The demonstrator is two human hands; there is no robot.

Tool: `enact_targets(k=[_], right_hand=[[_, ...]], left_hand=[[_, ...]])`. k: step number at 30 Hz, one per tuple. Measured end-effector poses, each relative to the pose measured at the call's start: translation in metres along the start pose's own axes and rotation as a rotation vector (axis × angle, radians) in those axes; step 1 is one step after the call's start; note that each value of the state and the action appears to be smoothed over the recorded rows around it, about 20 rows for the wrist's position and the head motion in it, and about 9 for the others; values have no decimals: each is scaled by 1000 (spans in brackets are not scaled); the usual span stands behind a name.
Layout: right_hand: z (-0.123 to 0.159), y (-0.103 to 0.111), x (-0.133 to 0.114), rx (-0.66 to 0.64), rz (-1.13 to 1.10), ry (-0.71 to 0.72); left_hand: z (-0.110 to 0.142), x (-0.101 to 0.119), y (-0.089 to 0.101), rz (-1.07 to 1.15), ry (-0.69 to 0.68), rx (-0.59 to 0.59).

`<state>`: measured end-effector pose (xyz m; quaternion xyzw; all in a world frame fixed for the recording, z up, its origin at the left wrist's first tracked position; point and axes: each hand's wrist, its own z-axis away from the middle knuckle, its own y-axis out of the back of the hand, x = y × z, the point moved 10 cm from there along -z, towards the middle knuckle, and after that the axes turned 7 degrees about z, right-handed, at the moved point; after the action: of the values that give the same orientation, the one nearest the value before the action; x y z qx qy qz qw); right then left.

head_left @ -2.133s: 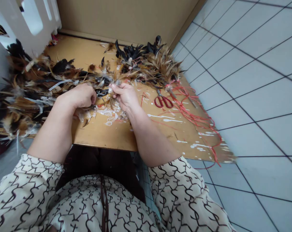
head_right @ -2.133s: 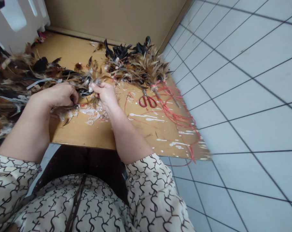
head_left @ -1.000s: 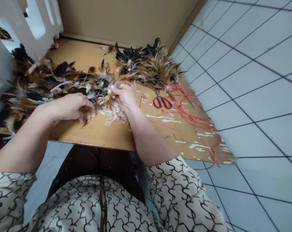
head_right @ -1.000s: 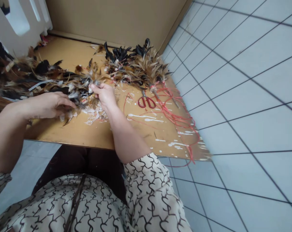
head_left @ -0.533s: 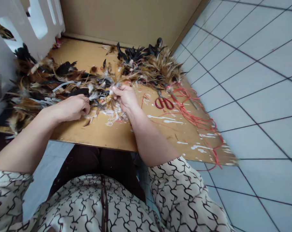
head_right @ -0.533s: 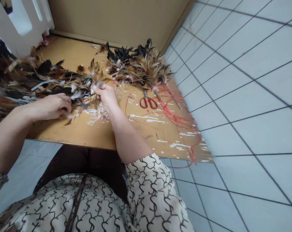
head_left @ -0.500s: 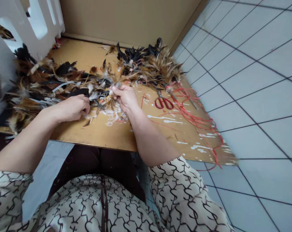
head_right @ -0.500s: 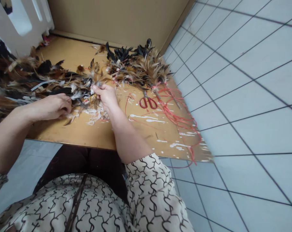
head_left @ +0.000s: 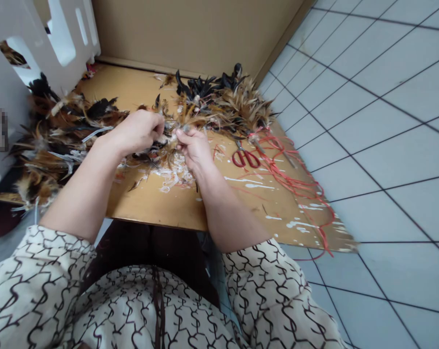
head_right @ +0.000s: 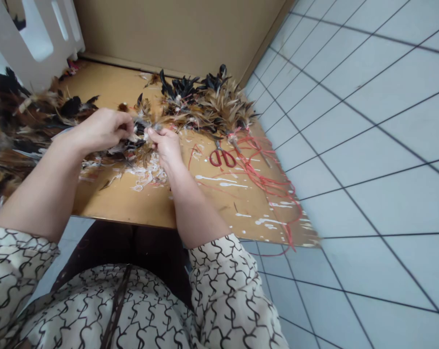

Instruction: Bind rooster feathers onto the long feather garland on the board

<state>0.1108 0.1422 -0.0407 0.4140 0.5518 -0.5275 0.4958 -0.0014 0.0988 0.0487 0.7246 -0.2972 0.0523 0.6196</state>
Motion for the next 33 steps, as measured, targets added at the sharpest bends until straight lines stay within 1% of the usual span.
enact_targets(k=[2,5,7,11,15,20,27,33], right_hand=[[-3,5,-2,16,13,9],[-5,10,-4,25,79,20],[-3,8,-4,1,143,25],[3,-4,-7,-89,270,60],[8,-11,-8,-141,371,80],[10,-12,-3,-147,417,15],[8,-14,4,-212,371,-26],[7,-15,3,-252,232,-38]], left_hand=[[-9,-2,-7,22,3,7],[-14,-11,-20,64,20,9],[-13,-16,-27,78,5,24],[-10,-22,-38,42,-10,4],[-9,-17,-39,39,-31,1],[-8,-12,-39,36,-26,-21],[-7,-8,-34,137,-93,49],[-8,-15,-31,261,-42,79]])
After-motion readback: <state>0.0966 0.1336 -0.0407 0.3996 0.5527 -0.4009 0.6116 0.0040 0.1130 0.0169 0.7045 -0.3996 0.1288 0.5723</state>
